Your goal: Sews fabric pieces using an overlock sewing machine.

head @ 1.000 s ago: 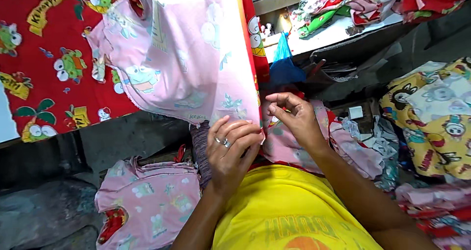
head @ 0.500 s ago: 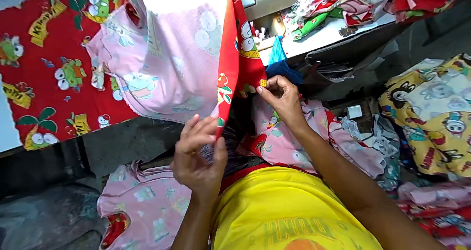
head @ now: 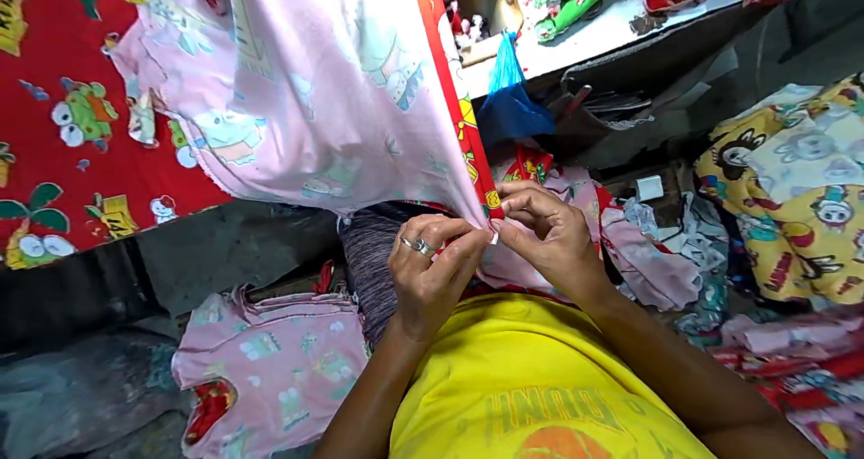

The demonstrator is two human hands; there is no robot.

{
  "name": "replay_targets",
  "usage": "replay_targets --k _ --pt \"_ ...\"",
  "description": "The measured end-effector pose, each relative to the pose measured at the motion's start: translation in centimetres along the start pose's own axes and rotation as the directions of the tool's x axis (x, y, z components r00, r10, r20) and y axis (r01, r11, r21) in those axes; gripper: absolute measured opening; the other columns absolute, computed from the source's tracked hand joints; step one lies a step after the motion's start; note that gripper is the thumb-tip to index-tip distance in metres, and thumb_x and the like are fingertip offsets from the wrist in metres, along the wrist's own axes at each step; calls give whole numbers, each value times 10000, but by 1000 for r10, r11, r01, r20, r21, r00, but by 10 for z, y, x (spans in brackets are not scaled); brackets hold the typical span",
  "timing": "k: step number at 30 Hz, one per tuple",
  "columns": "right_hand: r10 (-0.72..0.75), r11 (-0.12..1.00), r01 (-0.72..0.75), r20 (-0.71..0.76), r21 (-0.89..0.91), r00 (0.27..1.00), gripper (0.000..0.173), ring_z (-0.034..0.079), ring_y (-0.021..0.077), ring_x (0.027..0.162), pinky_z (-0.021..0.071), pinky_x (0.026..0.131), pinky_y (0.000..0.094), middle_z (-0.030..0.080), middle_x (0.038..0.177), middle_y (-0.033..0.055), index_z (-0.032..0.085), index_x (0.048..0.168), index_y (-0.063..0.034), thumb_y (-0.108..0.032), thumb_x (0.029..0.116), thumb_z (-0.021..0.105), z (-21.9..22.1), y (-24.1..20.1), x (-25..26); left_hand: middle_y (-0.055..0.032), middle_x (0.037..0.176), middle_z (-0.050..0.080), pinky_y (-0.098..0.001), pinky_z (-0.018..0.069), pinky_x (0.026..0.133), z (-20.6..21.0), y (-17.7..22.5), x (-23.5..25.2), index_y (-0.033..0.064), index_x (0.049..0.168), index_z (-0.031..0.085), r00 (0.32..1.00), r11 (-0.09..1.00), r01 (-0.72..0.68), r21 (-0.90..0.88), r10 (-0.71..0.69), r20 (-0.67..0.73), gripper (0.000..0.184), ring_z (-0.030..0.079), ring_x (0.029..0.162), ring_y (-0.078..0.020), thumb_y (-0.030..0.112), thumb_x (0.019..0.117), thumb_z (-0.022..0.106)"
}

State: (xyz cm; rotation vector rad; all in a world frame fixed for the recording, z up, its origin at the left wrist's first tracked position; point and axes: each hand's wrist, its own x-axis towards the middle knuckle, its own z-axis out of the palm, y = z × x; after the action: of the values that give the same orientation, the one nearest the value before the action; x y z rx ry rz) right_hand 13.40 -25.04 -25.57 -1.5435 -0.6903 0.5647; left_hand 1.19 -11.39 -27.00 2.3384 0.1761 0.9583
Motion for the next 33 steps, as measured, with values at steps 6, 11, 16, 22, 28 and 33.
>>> replay_targets --k 6,11,16,22,28,33 --pt "29 971 -23 -18 236 999 175 678 79 852 604 770 218 667 1006 44 626 1027 -34 36 889 706 0 3 5 -48 976 688 -297 505 912 1 0 1 82 947 745 1000 1000 9 -28 -9 -22 36 631 1022 -169 79 911 747" --pt "85 967 -94 49 239 995 229 648 91 755 568 657 200 661 944 64 632 1192 -17 -36 963 640 -1 6 9 -46 979 688 -276 510 905 0 -1 1 69 951 743 999 998 27 -48 -29 -23 45 635 1020 -156 80 908 754" --pt "101 990 -98 -25 106 995 126 645 74 730 576 649 197 647 884 25 641 956 -58 -96 912 753 -4 14 -1 -48 977 681 -265 503 894 -3 1 1 66 941 743 999 998 35 -51 -36 -20 30 627 1013 -148 74 912 745" --pt "74 997 -74 -11 5 997 113 687 76 858 610 758 215 689 1039 40 710 1062 -15 -64 963 683 -5 -2 -11 -59 961 692 -308 512 874 -2 5 0 89 965 773 999 999 -41 11 41 -2 52 639 987 -183 82 917 755" --pt "51 999 -51 -14 20 999 99 686 91 935 616 798 221 669 1077 55 705 1018 -9 -26 921 711 -5 -4 -14 -59 947 708 -313 502 839 0 3 -3 95 951 773 998 997 -58 54 57 17 43 645 954 -185 83 913 756" --pt "127 987 -126 -4 101 992 154 720 117 807 636 719 247 719 984 50 685 1076 -18 1 924 705 -5 -6 -14 -63 953 715 -322 508 846 -1 1 -4 92 961 775 998 996 -57 64 55 27 52 651 959 -193 83 914 754"
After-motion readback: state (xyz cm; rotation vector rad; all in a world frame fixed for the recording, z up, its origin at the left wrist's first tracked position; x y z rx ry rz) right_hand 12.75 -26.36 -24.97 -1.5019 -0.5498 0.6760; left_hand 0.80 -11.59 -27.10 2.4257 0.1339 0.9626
